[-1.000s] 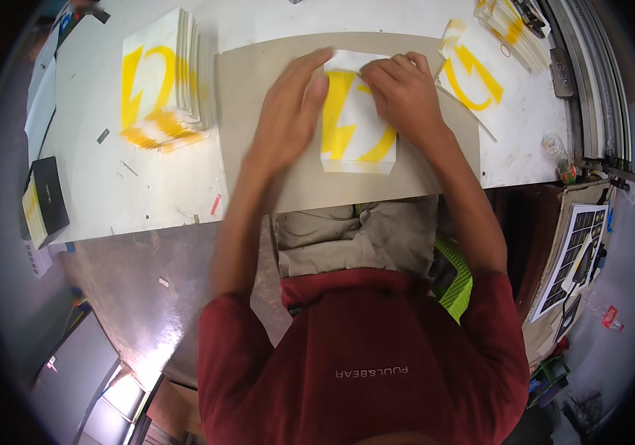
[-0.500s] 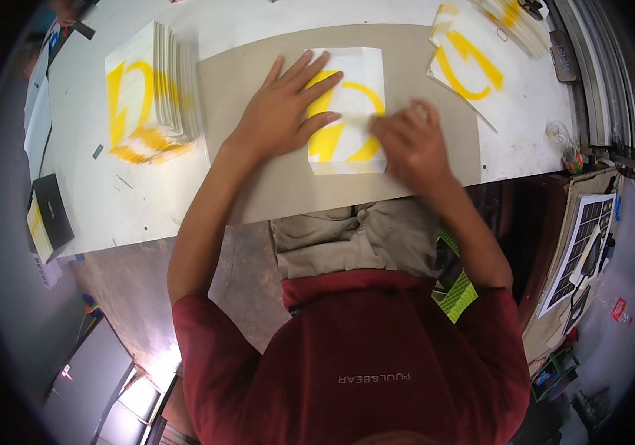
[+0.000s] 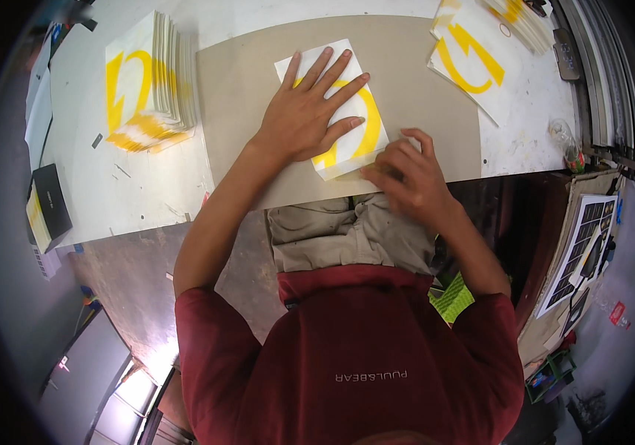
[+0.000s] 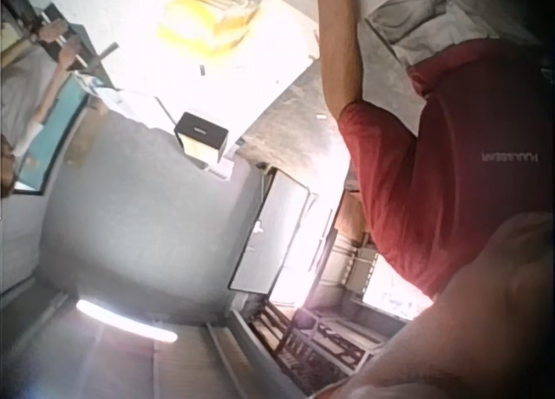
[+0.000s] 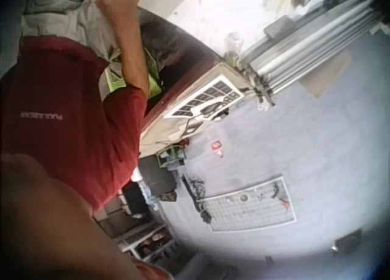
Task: The person applies yellow stickers to white paper sheets on a table. They peel the backing, place the sticker, smooth it down, and stack the finished sheets.
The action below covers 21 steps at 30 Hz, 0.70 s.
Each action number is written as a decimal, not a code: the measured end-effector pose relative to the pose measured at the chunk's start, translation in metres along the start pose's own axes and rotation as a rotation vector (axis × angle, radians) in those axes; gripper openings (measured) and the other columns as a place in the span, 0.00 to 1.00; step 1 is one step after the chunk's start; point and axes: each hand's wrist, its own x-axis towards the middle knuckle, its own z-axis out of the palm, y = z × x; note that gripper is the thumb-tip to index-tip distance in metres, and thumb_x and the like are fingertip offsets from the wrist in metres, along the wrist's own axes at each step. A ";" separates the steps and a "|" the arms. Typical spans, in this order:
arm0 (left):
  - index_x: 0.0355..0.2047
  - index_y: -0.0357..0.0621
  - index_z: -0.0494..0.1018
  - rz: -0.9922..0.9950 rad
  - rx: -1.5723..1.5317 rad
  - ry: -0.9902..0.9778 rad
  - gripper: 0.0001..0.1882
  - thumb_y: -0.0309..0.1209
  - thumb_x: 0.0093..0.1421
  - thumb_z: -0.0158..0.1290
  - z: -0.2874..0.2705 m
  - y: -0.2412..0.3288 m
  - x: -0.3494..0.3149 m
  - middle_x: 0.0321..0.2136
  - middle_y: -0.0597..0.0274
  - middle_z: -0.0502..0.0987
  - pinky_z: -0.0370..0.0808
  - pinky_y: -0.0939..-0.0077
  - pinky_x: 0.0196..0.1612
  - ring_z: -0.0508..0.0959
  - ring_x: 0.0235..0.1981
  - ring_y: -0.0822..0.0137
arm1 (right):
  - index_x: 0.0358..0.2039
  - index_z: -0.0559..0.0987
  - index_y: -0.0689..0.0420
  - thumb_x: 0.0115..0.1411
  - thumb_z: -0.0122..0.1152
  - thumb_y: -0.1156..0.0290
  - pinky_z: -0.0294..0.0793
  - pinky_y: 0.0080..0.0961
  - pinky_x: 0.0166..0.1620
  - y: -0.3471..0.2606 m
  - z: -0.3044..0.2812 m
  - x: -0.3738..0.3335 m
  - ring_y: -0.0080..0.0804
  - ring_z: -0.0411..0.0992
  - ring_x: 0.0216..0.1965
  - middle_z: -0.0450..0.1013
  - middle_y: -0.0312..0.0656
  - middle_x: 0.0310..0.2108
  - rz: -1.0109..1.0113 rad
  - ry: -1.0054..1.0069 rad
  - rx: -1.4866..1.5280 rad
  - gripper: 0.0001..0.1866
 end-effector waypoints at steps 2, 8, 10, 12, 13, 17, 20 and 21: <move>0.75 0.65 0.57 0.003 -0.002 0.006 0.33 0.55 0.72 0.43 0.000 0.000 0.000 0.76 0.54 0.51 0.42 0.39 0.76 0.49 0.77 0.48 | 0.37 0.85 0.50 0.47 0.72 0.73 0.66 0.52 0.60 0.009 -0.006 0.014 0.32 0.72 0.39 0.69 0.33 0.31 0.010 -0.020 0.014 0.14; 0.75 0.65 0.57 0.001 -0.121 -0.032 0.33 0.56 0.73 0.41 0.000 -0.010 0.001 0.77 0.54 0.49 0.38 0.39 0.76 0.45 0.78 0.48 | 0.38 0.86 0.49 0.52 0.73 0.71 0.65 0.45 0.56 0.030 0.010 0.042 0.29 0.71 0.39 0.70 0.31 0.30 0.051 -0.009 0.137 0.11; 0.75 0.65 0.57 0.016 -0.185 -0.042 0.36 0.59 0.70 0.43 -0.001 -0.015 0.000 0.77 0.53 0.49 0.37 0.39 0.76 0.44 0.78 0.47 | 0.38 0.86 0.50 0.52 0.73 0.70 0.65 0.43 0.55 0.026 0.020 0.044 0.29 0.71 0.39 0.70 0.31 0.30 0.060 -0.001 0.137 0.11; 0.75 0.64 0.57 0.046 -0.196 -0.053 0.41 0.64 0.66 0.47 -0.003 -0.017 -0.001 0.77 0.52 0.48 0.36 0.39 0.76 0.43 0.78 0.46 | 0.38 0.86 0.50 0.52 0.73 0.70 0.65 0.42 0.54 0.025 0.020 0.043 0.30 0.71 0.38 0.70 0.31 0.29 0.071 -0.008 0.118 0.11; 0.75 0.64 0.57 0.059 -0.199 -0.063 0.45 0.67 0.62 0.50 -0.006 -0.017 -0.001 0.77 0.51 0.47 0.36 0.39 0.76 0.42 0.78 0.46 | 0.38 0.86 0.51 0.53 0.73 0.70 0.65 0.41 0.53 0.025 0.015 0.040 0.30 0.71 0.38 0.70 0.32 0.30 0.078 -0.018 0.099 0.11; 0.74 0.65 0.58 0.092 -0.195 -0.105 0.57 0.74 0.49 0.59 -0.017 -0.015 -0.003 0.77 0.48 0.45 0.35 0.38 0.76 0.41 0.78 0.44 | 0.39 0.85 0.54 0.54 0.73 0.72 0.66 0.36 0.50 0.044 -0.009 0.008 0.33 0.72 0.34 0.73 0.34 0.28 0.241 0.060 -0.012 0.11; 0.74 0.66 0.59 0.090 -0.184 -0.126 0.57 0.74 0.47 0.60 -0.016 -0.014 -0.004 0.77 0.48 0.44 0.35 0.37 0.76 0.40 0.78 0.44 | 0.42 0.85 0.55 0.56 0.73 0.73 0.67 0.32 0.48 0.041 -0.027 -0.022 0.34 0.72 0.31 0.75 0.36 0.26 0.541 0.101 -0.112 0.13; 0.74 0.67 0.59 0.088 -0.177 -0.132 0.57 0.74 0.48 0.59 -0.016 -0.014 -0.004 0.77 0.48 0.44 0.34 0.37 0.76 0.40 0.78 0.44 | 0.43 0.85 0.56 0.56 0.73 0.74 0.67 0.31 0.47 0.032 -0.025 -0.028 0.34 0.72 0.30 0.75 0.37 0.26 0.596 0.183 -0.064 0.13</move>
